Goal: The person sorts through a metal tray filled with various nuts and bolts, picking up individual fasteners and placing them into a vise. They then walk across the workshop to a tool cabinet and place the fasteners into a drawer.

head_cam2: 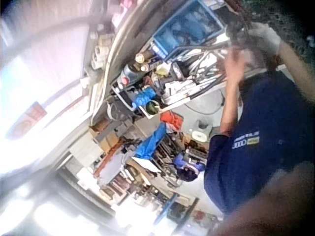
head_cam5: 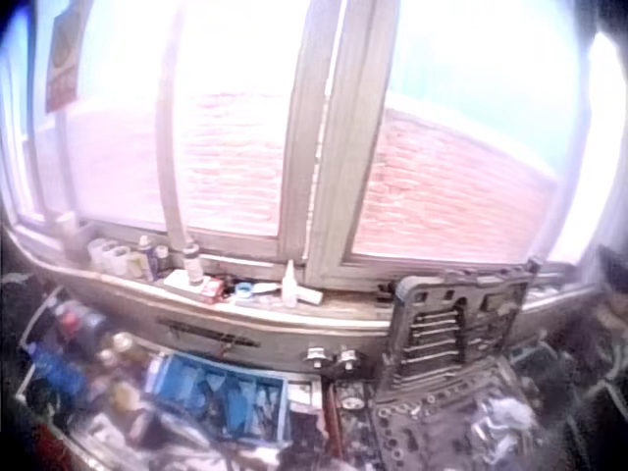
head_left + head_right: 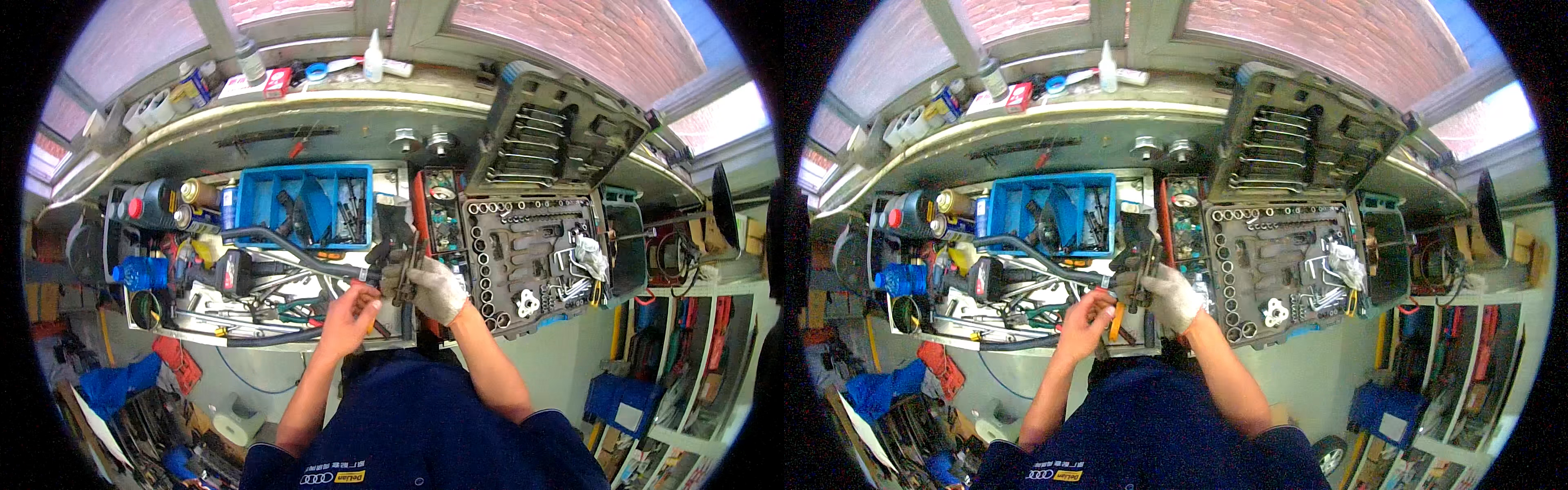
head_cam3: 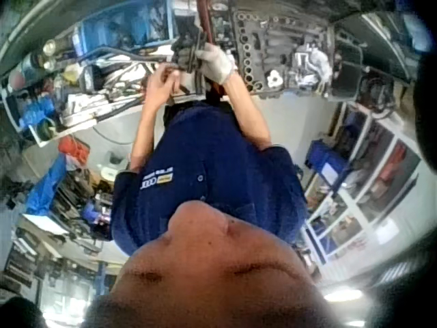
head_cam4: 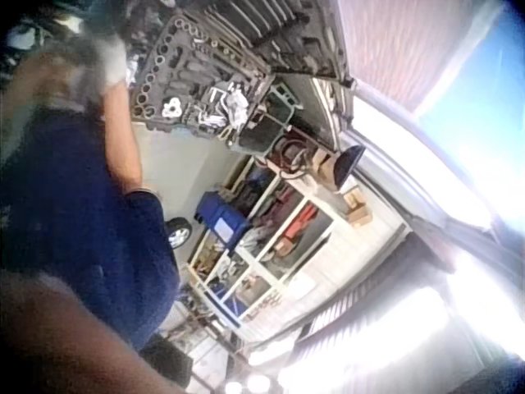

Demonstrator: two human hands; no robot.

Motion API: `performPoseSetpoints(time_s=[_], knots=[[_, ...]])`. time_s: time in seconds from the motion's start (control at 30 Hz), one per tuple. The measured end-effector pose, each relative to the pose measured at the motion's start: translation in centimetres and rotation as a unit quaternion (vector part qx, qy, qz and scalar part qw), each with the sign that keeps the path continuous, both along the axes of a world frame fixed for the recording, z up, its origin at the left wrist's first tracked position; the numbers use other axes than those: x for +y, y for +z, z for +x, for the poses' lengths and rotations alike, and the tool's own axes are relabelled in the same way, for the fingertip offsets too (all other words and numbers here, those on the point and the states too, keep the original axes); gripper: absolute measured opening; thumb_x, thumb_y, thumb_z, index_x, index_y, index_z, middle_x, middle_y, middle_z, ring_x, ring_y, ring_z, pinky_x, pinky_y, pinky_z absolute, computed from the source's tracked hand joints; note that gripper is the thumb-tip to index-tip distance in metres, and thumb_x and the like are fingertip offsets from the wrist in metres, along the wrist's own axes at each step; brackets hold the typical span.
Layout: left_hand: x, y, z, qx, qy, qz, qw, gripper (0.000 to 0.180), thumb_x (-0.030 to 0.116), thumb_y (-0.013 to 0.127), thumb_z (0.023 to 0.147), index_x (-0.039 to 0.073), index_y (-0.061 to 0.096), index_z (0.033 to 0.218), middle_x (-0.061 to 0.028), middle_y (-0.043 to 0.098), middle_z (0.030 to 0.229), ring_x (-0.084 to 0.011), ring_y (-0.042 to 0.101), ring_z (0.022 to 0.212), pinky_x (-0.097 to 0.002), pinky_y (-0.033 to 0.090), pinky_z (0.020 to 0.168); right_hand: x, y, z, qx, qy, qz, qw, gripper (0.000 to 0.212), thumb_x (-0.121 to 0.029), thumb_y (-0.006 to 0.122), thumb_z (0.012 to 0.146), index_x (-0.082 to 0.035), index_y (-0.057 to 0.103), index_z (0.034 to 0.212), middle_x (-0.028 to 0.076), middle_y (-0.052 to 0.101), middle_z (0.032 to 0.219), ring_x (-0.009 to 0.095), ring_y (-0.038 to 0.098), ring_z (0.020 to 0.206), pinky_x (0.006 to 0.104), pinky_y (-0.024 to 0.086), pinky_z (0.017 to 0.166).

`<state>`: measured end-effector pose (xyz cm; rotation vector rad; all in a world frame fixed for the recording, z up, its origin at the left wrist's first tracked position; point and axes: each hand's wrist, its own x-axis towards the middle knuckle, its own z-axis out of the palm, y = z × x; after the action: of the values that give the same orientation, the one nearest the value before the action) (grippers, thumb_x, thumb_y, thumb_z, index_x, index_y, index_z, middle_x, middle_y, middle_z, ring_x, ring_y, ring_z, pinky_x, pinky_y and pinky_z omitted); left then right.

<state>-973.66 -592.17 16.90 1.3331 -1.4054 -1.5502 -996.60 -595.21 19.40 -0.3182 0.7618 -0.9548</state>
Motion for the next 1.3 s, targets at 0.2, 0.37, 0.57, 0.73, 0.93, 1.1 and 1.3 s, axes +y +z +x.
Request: performPoseSetpoints(time_s=[0.2,0.37,0.57,0.73,0.93,1.1,1.3], knots=[[1.5,-2.4,-4.4,-0.035,-0.04,-0.009,0.999,0.036,0.021,0.086,0.092,0.001,0.063,0.112,-0.0083,0.073,0.091,-0.016,0.071,0.084,-0.0308,0.057,0.078,2.2,-1.9,-1.7,0.084,-0.017,-0.044,0.995,0.045,-0.007,0.06,0.1,0.003,0.059,0.144,0.017,0.07,0.139,0.028,0.067,0.126,0.0412,0.048,0.115],[1.9,-0.4,-7.4,-0.061,-0.037,-0.018,0.997,0.033,0.004,0.085,0.089,0.0,0.06,0.11,-0.0064,0.069,0.09,-0.012,0.066,0.083,-0.0287,0.055,0.076,4.5,-2.9,-3.5,-0.016,-0.088,-0.034,0.995,0.049,-0.004,0.066,0.096,0.003,0.059,0.144,0.014,0.071,0.134,0.025,0.067,0.123,0.0396,0.049,0.111],[2.5,2.2,-13.9,-0.046,-0.112,-0.124,0.985,0.028,0.005,0.086,0.088,-0.001,0.065,0.105,-0.0072,0.071,0.083,-0.0104,0.066,0.074,-0.0276,0.054,0.07,8.7,0.8,-10.8,0.035,-0.155,0.001,0.987,0.046,0.003,0.058,0.095,0.004,0.058,0.141,0.02,0.071,0.131,0.028,0.071,0.117,0.0424,0.058,0.104],[3.2,5.3,-23.3,-0.123,-0.246,-0.234,0.932,0.025,0.011,0.087,0.087,0.0,0.072,0.103,-0.0075,0.071,0.077,-0.0153,0.066,0.065,-0.0295,0.053,0.064,12.9,-0.5,-17.9,-0.012,-0.248,0.039,0.968,0.03,-0.01,0.066,0.103,0.002,0.062,0.131,0.012,0.071,0.117,0.024,0.072,0.102,0.0394,0.062,0.089],[3.2,3.9,-38.4,-0.111,-0.194,-0.196,0.955,0.02,0.015,0.078,0.094,0.002,0.074,0.108,-0.0132,0.076,0.089,-0.0216,0.073,0.081,-0.0343,0.056,0.077,19.3,0.2,-32.2,0.089,-0.346,0.072,0.931,0.031,-0.021,0.064,0.106,0.0,0.06,0.128,0.015,0.073,0.11,0.026,0.075,0.09,0.0399,0.064,0.072],[0.2,-1.7,-53.4,-0.161,-0.195,-0.343,0.905,0.036,0.021,0.074,0.094,0.003,0.067,0.124,-0.0186,0.066,0.118,-0.0395,0.062,0.116,-0.0484,0.051,0.101,23.4,-0.3,-41.7,0.259,-0.315,0.069,0.91,0.031,-0.035,0.058,0.11,-0.004,0.058,0.11,0.007,0.062,0.079,0.02,0.06,0.062,0.033,0.048,0.052],[6.8,0.9,-56.5,-0.186,-0.277,-0.187,0.924,0.035,0.025,0.075,0.095,0.007,0.07,0.124,-0.0161,0.074,0.091,-0.0371,0.073,0.088,-0.0456,0.058,0.081,25.2,1.4,-47.1,0.406,-0.216,0.099,0.883,0.029,-0.031,0.063,0.105,-0.005,0.063,0.093,0.005,0.061,0.066,0.016,0.057,0.053,0.0324,0.043,0.046]])
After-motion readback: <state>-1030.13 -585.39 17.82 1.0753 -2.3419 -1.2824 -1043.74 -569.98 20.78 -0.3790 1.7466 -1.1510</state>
